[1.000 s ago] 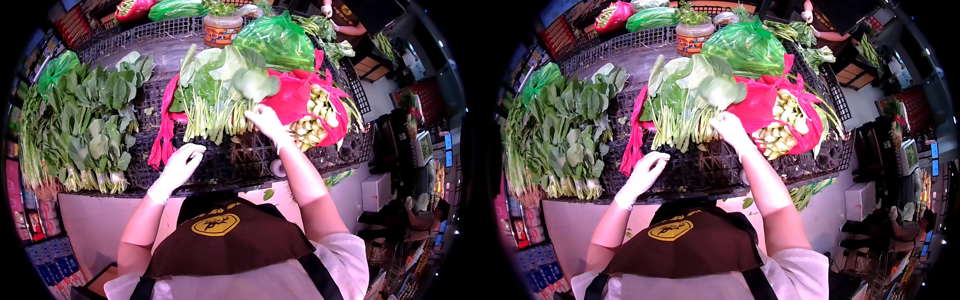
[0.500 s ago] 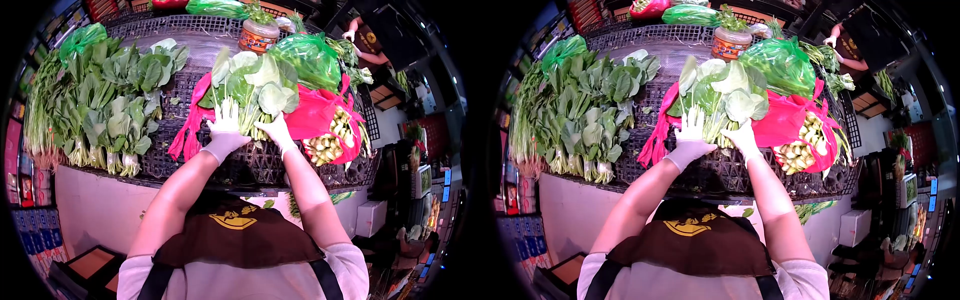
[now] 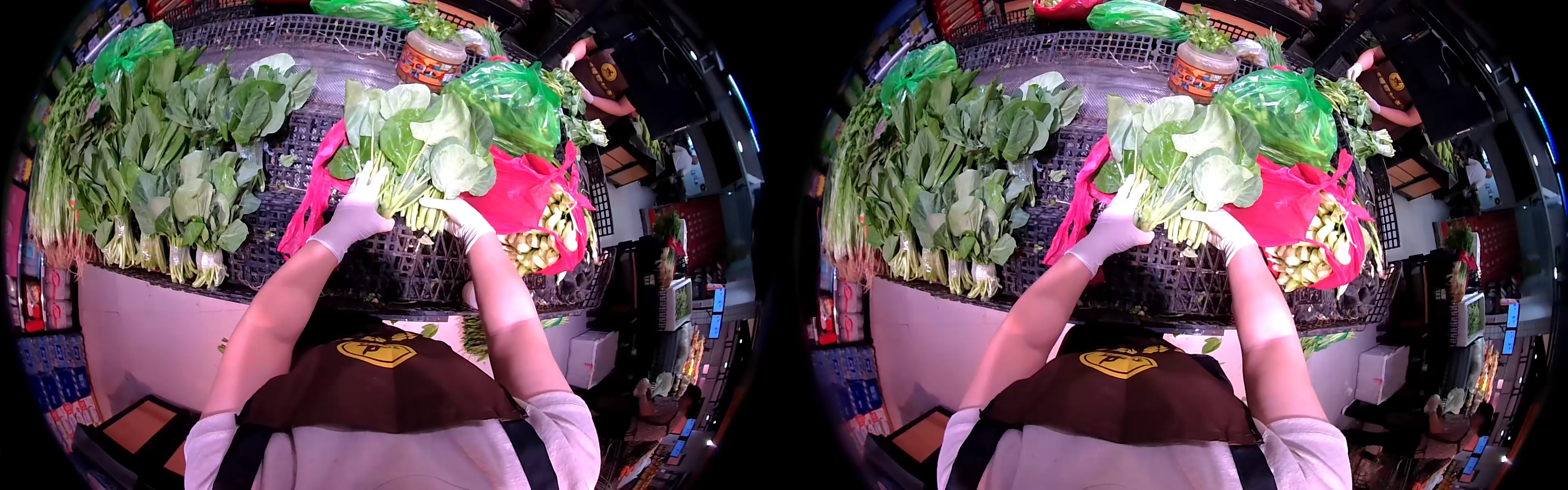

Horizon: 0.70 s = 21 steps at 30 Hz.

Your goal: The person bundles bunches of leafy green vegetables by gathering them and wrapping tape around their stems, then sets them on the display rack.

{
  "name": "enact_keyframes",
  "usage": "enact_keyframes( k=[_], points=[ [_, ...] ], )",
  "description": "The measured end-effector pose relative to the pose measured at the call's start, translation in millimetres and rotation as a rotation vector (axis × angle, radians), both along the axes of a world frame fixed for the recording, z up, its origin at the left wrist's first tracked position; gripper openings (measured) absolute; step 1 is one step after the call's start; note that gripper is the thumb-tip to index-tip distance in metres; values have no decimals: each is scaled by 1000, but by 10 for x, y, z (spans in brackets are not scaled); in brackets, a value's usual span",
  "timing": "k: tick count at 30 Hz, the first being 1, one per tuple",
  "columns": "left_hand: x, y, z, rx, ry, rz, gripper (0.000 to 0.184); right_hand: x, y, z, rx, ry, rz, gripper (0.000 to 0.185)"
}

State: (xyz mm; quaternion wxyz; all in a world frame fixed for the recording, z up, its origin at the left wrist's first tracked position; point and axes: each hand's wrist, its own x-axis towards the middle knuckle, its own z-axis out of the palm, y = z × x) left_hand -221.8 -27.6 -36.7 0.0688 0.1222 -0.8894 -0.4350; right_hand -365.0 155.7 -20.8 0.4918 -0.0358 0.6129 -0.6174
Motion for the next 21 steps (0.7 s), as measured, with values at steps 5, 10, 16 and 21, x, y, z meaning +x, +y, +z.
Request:
enact_keyframes(
  k=[5,10,16,21],
  points=[
    [12,-6,0,4,9,0,99,-28,-52,-27,-130,-163,31,34],
    [44,-96,12,112,21,-21,99,29,-157,-247,-271,-182,59,39],
    [38,-190,-93,282,104,-18,96,78,-268,-181,-445,-402,-75,43],
    [34,-362,-214,661,163,-69,93,169,-329,-160,-569,-431,-91,39]
  ],
)
